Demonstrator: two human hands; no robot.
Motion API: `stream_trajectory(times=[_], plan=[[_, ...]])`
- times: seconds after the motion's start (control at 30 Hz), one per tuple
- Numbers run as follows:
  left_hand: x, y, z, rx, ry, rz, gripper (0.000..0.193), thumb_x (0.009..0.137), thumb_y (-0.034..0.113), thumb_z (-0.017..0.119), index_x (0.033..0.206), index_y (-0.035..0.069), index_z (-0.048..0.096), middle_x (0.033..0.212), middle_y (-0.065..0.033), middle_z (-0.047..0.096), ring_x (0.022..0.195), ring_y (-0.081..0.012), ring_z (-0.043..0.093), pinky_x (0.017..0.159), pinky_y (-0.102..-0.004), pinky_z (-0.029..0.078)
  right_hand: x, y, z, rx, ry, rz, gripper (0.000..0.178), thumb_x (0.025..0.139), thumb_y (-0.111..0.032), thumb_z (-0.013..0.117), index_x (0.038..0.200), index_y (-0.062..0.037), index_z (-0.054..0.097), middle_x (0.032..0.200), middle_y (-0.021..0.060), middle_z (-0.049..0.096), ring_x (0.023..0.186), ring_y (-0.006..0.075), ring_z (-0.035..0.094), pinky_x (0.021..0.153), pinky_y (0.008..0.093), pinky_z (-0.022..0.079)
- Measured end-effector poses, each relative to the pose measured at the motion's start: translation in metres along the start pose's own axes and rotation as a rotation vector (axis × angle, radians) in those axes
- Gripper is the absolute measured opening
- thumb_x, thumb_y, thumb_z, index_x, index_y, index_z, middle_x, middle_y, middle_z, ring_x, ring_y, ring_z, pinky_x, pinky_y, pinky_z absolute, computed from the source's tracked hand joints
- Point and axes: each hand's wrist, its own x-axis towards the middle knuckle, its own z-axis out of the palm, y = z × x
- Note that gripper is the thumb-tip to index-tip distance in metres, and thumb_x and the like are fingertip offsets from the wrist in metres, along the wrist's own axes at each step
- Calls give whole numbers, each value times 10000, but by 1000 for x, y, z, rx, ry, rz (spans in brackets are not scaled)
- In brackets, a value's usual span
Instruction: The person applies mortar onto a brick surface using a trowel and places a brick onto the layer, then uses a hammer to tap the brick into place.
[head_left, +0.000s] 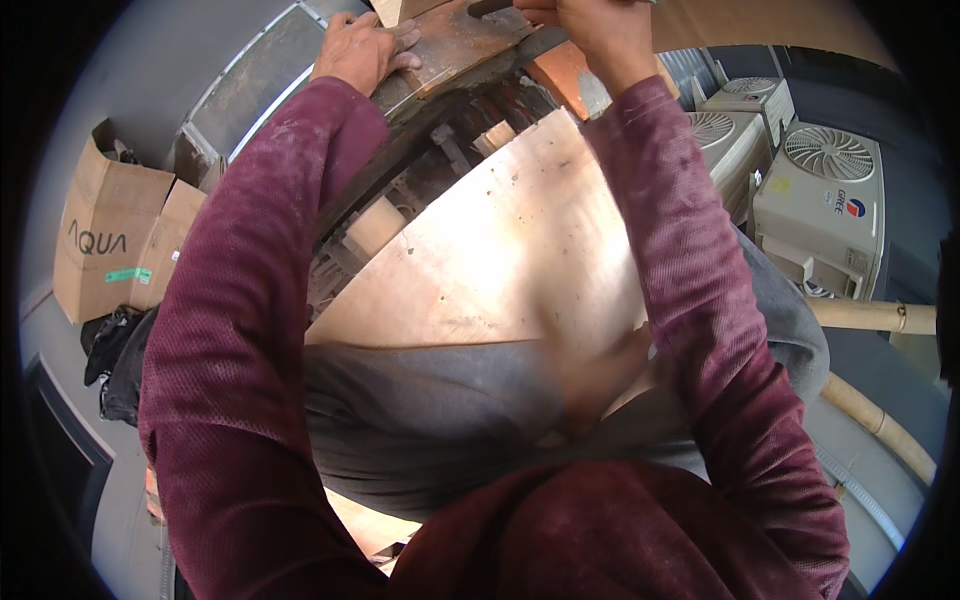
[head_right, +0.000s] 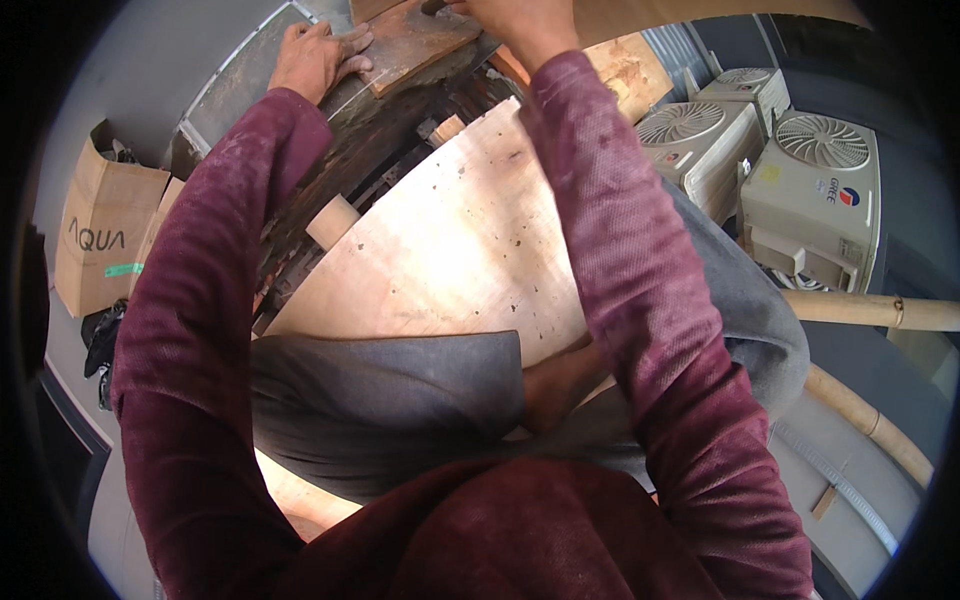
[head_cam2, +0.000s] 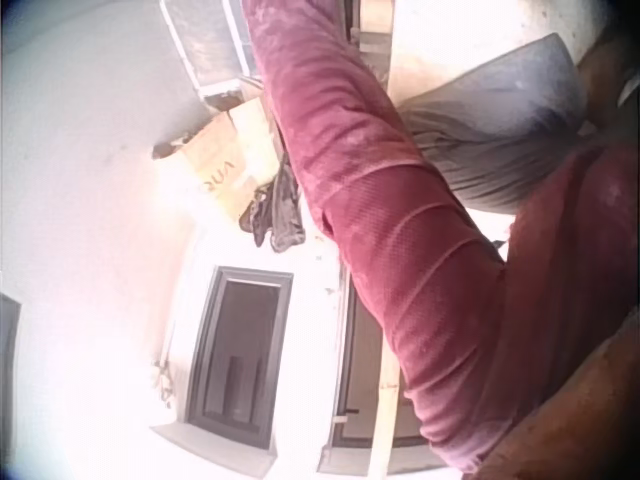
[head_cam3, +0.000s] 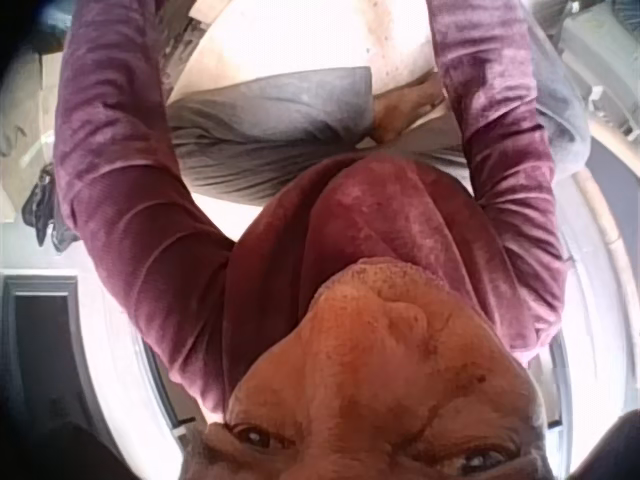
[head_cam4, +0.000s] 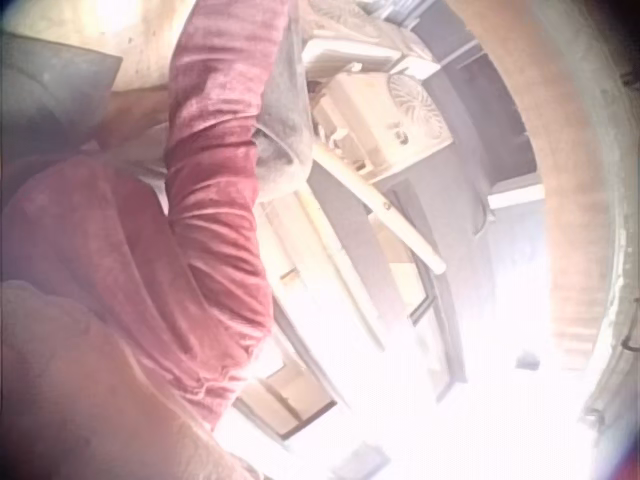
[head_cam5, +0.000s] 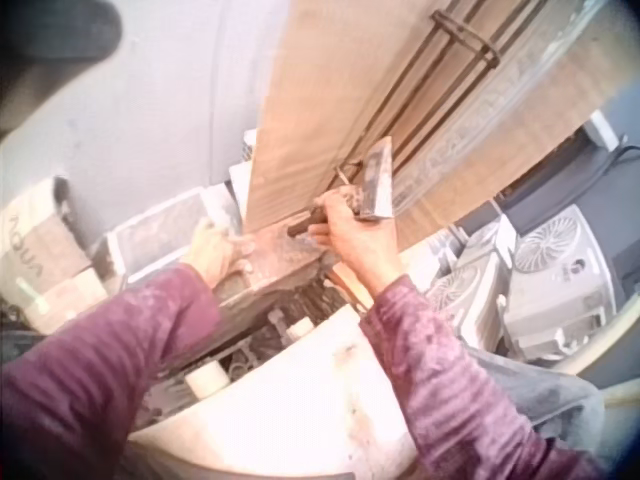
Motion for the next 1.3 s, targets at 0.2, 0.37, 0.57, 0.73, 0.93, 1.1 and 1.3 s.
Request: stream_trajectory(times=[0.2,0.37,0.57,0.73,0.93,1.1,1.3], plan=[[-10,-9,11,47,116,25,430,920,507,553,1246,269,701,1002,-33,725,1011,-179,592,938,-381,346,-2,-37,10,-6,60,-17,206,941,-208,624,940,-5,656,803,115,675,616,189,674,556,294,567],[8,-3,-5,69,-36,-9,486,937,529,500,1327,278,646,1309,64,649,1024,-188,578,951,-383,358,3,2,9,60,15,-105,183,938,-191,620,924,-11,647,791,102,665,574,181,661,526,294,560],[-4,-15,17,47,-50,-46,432,906,527,549,1229,274,682,1234,36,683,1022,-206,584,920,-400,364,-15,-48,20,30,129,-119,210,904,-188,643,927,21,647,814,116,674,595,200,679,520,297,560],[7,-11,14,51,-1,1,466,912,544,525,1273,286,667,1181,18,707,1015,-209,586,909,-393,366,-10,-21,17,-11,108,-10,183,886,-149,647,894,34,641,760,122,666,580,204,672,530,303,573],[-13,-23,34,-144,-27,-62,410,811,520,687,1097,234,751,1153,-77,718,1052,-231,588,876,-450,375,-25,-41,26,-21,75,-56,197,899,-165,657,935,28,635,792,112,674,602,200,681,535,300,579],[19,19,-9,28,-161,-2,452,935,499,542,1293,255,669,1199,-21,703,1044,-225,583,932,-394,398,-15,-36,-18,-57,-35,56,233,925,-201,670,1041,-3,629,839,127,697,640,206,693,542,322,596],[3,-10,-59,-231,-63,-133,443,960,412,582,1338,187,632,1060,-161,697,1080,-287,589,947,-436,468,-58,-176,-58,-564,-669,-128,235,913,-215,725,965,4,657,755,55,676,571,133,642,489,245,502]])
